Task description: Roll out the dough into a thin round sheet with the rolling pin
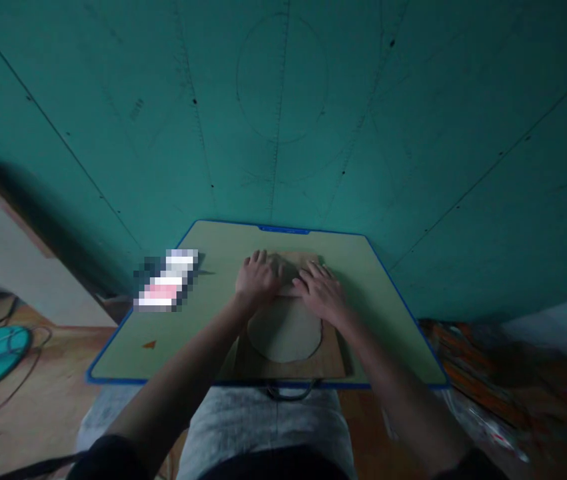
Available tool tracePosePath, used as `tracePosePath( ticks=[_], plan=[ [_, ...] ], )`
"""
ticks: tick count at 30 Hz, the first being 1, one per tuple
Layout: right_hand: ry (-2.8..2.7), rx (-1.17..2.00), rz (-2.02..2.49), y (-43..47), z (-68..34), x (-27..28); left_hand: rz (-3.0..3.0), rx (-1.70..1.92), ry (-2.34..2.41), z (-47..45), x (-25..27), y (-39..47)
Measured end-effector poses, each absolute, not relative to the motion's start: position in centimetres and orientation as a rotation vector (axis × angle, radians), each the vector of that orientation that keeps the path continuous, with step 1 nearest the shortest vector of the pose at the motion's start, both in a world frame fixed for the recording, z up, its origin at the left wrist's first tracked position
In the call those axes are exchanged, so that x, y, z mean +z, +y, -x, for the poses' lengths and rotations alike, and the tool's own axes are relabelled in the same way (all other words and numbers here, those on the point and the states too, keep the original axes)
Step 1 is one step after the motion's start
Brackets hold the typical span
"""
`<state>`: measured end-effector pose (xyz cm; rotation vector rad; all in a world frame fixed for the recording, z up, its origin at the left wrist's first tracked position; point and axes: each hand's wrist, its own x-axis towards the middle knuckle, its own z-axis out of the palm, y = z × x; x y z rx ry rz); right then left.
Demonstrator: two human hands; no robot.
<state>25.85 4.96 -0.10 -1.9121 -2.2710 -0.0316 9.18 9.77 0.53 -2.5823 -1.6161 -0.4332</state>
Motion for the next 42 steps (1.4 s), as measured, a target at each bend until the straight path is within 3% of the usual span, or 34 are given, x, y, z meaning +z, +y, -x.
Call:
tracePosePath(
  ticks=[9, 15, 27, 31, 38, 42],
  plan=[
    [-2.355, 0.024, 1.544, -8.1, -26.4, -0.4, 2.664, -0.619, -1.231, -3.4, -2.2, -1.4],
    [-2.228, 0.115, 1.691, -7.1, -28.8, -0.6, 2.637, -0.490, -1.280, -6.0, -1.5, 2.0],
    [-1.935, -0.027, 1.887, -4.5, -32.0, -3.9, 2.949, -0.355, -1.144, -16.1, 0.3, 11.2],
    [-2.055, -0.032, 1.747, -5.9, -29.7, -3.1, 2.985, -0.340, -1.066, -14.1, 0.1, 10.1],
    [-2.369, 0.239, 1.294, -10.8, -20.8, -0.1, 2.929, -0.450, -0.929, -3.9, -1.6, 5.4],
    [-2.329, 0.295, 1.309, -10.1, -20.9, 0.2, 2.925, -0.393, -0.966, -5.6, -1.3, 5.6]
  ],
)
